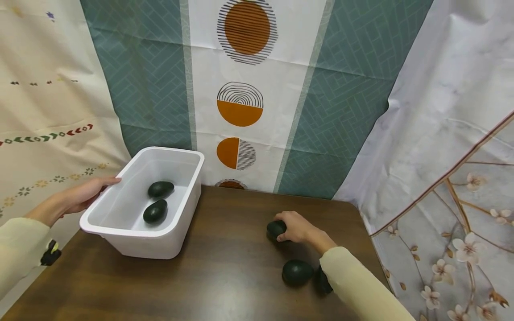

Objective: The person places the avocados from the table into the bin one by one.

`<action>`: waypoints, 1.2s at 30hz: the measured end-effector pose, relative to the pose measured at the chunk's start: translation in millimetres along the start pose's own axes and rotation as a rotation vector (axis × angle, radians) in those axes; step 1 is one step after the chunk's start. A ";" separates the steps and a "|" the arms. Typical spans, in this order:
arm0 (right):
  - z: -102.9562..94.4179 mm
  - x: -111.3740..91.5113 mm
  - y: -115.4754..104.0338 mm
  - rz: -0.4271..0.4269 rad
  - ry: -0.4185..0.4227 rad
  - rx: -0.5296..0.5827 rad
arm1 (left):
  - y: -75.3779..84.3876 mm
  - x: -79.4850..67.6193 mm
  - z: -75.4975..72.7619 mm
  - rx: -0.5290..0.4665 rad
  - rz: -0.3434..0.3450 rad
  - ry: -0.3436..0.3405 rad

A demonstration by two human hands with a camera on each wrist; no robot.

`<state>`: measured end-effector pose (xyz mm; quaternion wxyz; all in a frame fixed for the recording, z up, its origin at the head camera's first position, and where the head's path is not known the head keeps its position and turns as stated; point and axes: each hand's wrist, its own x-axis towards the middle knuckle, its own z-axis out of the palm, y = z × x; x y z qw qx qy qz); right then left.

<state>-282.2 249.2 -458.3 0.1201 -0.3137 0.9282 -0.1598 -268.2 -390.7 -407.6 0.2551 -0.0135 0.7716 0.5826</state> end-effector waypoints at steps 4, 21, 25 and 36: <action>1.6 12.0 -9.9 -0.021 0.011 -0.005 | -0.9 0.9 -0.3 0.016 0.005 0.001; 2.7 47.7 -48.4 -0.074 0.033 0.034 | -0.4 -0.1 0.7 0.016 0.007 -0.002; 5.2 52.5 -56.1 -0.088 0.035 0.042 | -2.8 1.0 -0.6 0.025 0.021 -0.001; 11.8 65.3 -75.1 -0.107 0.039 0.031 | -2.3 0.7 0.2 0.030 0.028 -0.006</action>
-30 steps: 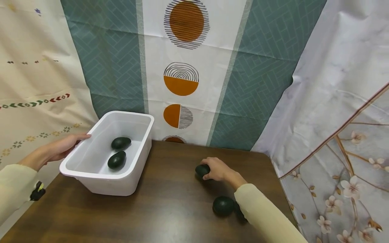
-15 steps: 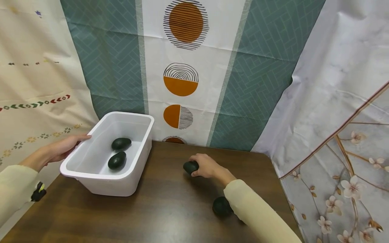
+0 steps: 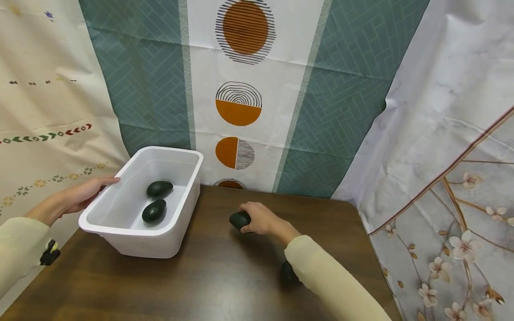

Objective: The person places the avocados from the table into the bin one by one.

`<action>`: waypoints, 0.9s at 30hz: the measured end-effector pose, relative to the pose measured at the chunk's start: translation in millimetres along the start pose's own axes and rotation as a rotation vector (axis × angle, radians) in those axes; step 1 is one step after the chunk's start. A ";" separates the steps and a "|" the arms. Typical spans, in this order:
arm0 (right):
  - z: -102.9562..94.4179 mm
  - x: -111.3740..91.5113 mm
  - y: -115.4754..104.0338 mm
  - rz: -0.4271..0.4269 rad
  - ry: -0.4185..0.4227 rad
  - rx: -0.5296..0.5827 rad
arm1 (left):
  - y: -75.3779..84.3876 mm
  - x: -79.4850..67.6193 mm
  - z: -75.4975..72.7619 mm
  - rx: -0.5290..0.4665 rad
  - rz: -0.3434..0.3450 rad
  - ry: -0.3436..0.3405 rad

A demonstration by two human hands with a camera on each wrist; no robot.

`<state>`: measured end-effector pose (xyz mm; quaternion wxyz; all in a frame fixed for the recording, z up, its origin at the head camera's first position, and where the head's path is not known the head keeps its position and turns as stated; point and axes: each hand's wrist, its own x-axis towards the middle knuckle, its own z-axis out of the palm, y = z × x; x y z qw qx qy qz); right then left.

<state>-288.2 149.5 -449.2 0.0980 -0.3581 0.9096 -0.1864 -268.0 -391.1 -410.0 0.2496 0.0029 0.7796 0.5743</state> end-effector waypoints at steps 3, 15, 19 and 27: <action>1.9 3.9 -3.4 -0.015 -0.003 -0.014 | -1.4 0.1 -0.4 -0.006 0.000 -0.003; 8.5 17.1 -17.2 -0.041 0.008 -0.035 | -1.6 -0.9 -1.5 0.007 0.001 0.010; 8.8 20.0 -22.7 -0.045 0.003 -0.038 | -0.5 -0.9 -1.0 0.006 0.003 0.008; 5.4 26.4 -32.7 -0.060 0.006 -0.045 | -0.3 0.0 -0.1 -0.001 0.000 0.009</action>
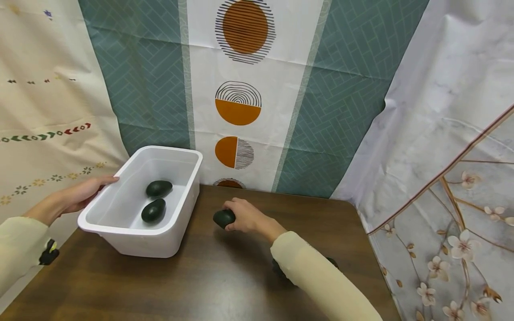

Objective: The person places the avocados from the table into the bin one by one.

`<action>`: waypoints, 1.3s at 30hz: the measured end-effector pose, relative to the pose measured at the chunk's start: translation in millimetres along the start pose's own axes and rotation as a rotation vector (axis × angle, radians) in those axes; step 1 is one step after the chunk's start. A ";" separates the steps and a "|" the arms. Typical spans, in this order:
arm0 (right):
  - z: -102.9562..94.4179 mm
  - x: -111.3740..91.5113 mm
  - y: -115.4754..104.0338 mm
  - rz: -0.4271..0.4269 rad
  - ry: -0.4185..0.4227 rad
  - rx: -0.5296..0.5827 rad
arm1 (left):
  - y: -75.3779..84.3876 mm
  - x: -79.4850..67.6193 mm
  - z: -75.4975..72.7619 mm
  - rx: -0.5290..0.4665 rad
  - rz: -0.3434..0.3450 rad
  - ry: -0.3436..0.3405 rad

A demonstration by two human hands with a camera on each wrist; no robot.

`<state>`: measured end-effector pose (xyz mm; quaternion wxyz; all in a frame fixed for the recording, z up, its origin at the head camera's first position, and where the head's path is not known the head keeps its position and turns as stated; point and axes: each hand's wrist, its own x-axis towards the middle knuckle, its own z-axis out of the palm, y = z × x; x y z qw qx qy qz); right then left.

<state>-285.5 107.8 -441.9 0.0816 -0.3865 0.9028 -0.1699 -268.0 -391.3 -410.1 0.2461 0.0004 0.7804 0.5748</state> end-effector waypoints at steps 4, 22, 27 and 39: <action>-0.2 3.5 -3.8 -0.015 0.004 0.001 | 0.4 -0.9 1.0 -0.003 -0.003 -0.002; 0.4 7.3 -12.7 -0.050 -0.010 -0.004 | -2.0 1.7 -0.6 -0.007 0.004 -0.001; -1.1 10.4 -15.0 -0.057 -0.012 -0.010 | -1.8 2.2 -2.1 -0.002 0.005 0.003; -12.7 18.4 -23.6 -0.081 0.053 -0.003 | -3.9 2.2 -2.5 -0.001 0.006 0.000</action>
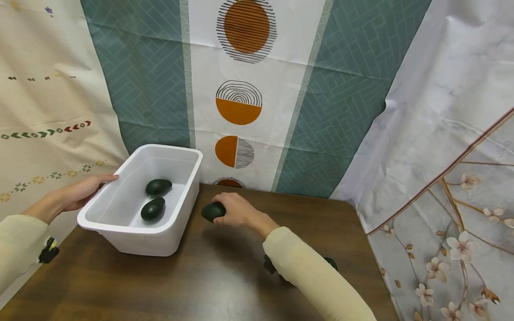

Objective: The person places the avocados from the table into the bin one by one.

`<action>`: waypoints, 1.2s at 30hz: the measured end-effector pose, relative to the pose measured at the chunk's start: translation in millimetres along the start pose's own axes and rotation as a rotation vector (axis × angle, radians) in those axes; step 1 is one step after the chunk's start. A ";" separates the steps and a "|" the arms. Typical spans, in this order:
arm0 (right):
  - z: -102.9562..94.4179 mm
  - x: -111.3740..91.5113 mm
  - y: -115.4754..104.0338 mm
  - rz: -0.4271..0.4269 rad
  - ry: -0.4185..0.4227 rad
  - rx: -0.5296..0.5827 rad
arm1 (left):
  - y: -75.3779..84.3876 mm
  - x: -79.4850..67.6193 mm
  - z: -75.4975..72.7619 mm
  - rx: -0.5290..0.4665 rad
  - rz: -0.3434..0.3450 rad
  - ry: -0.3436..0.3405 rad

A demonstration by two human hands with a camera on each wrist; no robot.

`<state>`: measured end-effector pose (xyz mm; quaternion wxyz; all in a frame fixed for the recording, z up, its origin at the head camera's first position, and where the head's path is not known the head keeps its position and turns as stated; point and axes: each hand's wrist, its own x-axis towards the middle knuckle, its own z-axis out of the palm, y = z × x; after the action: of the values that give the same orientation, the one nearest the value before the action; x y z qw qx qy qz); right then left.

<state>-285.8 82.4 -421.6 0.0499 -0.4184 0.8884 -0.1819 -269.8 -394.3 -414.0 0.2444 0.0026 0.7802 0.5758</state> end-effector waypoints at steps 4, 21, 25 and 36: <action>-6.4 2.6 -4.6 0.004 0.022 0.018 | -0.4 -0.6 0.6 -0.004 -0.006 -0.009; -44.8 17.2 -13.3 0.026 0.108 0.028 | 2.6 -0.2 1.1 0.015 -0.008 -0.002; -50.0 19.5 -16.3 0.012 0.126 0.033 | 3.2 -0.7 0.7 0.018 -0.008 -0.006; -55.5 26.6 -28.3 -0.019 0.149 0.011 | 1.7 -2.1 2.9 -0.002 -0.012 -0.004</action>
<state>-295.8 61.3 -358.0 -0.0157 -0.4117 0.8847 -0.2181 -267.3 -391.7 -412.2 0.2493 -0.0011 0.7791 0.5752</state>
